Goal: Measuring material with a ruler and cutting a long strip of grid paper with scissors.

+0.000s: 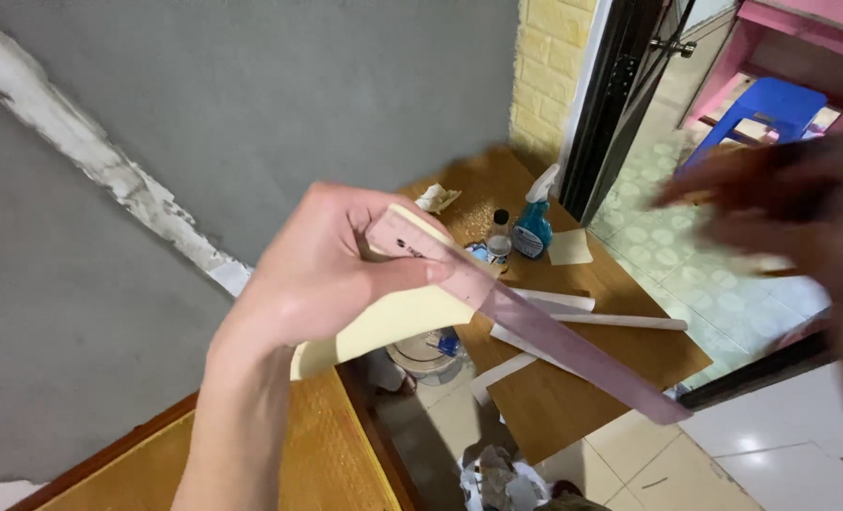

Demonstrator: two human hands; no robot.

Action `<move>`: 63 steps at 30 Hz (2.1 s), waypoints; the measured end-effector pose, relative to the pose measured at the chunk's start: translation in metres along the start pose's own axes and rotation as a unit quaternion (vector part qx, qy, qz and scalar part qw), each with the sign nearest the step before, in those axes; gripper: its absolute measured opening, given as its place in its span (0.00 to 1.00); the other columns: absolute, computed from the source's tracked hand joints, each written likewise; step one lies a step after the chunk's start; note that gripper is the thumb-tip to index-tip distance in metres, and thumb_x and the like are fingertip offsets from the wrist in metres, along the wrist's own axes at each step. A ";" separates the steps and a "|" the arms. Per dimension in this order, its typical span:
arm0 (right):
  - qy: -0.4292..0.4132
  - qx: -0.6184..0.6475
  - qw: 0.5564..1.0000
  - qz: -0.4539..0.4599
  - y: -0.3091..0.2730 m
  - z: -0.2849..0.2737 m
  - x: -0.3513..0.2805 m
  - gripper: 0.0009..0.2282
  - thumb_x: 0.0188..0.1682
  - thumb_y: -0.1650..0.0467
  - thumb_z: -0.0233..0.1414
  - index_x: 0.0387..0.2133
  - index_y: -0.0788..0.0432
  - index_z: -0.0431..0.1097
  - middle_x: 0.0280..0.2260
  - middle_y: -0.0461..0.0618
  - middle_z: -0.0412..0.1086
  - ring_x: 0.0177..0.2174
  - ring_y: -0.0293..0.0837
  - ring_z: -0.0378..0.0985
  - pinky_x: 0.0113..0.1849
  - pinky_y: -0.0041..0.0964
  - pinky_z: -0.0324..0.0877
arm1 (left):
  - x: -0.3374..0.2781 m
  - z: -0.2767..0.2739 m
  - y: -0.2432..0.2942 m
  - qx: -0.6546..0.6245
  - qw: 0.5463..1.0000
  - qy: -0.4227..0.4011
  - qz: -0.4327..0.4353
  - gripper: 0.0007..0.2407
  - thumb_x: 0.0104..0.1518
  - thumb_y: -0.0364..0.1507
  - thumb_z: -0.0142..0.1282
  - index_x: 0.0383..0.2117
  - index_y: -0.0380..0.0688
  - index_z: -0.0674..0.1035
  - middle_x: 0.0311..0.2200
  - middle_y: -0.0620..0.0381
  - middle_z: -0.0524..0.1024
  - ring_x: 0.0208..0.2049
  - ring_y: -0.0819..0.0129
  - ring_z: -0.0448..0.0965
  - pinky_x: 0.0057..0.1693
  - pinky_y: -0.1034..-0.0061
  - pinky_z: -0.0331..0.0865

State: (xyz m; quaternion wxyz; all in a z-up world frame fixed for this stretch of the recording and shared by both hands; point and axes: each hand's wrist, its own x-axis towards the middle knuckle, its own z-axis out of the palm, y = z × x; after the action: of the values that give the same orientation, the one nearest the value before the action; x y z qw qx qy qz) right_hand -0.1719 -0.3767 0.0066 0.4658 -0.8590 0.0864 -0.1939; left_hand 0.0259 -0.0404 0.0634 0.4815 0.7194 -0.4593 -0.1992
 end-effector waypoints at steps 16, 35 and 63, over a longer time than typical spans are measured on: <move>-0.128 0.055 0.987 0.084 -0.027 0.097 0.023 0.11 0.32 0.73 0.70 0.29 0.60 0.81 0.37 0.46 0.88 0.37 0.37 0.87 0.43 0.30 0.79 | 0.003 0.055 -0.028 -0.120 0.984 0.092 -0.094 0.03 0.49 0.21 0.70 0.29 0.39 0.88 0.27 0.59 0.86 0.29 0.79 0.80 0.37 0.82 0.74; -0.258 -0.064 0.957 -0.114 -0.025 0.034 0.059 0.08 0.34 0.65 0.68 0.28 0.51 0.85 0.26 0.42 0.88 0.24 0.36 0.94 0.31 0.32 0.87 | 0.026 0.075 -0.011 -0.158 0.982 0.082 -0.056 0.06 0.48 0.20 0.69 0.32 0.40 0.86 0.33 0.53 0.88 0.33 0.72 0.87 0.41 0.79 0.83; -0.219 -0.399 0.888 -0.067 -0.160 0.027 0.095 0.12 0.33 0.65 0.66 0.32 0.32 0.87 0.26 0.31 0.77 0.24 0.35 0.74 0.27 0.33 0.68 | 0.006 0.101 -0.009 -0.216 0.866 0.448 0.058 0.09 0.42 0.19 0.72 0.30 0.37 0.87 0.24 0.53 0.85 0.26 0.69 0.83 0.35 0.77 0.78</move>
State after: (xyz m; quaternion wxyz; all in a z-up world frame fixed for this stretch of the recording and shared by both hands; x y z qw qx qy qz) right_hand -0.0792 -0.2989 0.1504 0.0766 -0.9969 -0.0053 0.0195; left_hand -0.0401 -0.0962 0.0105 0.7894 0.5814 -0.1808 0.0782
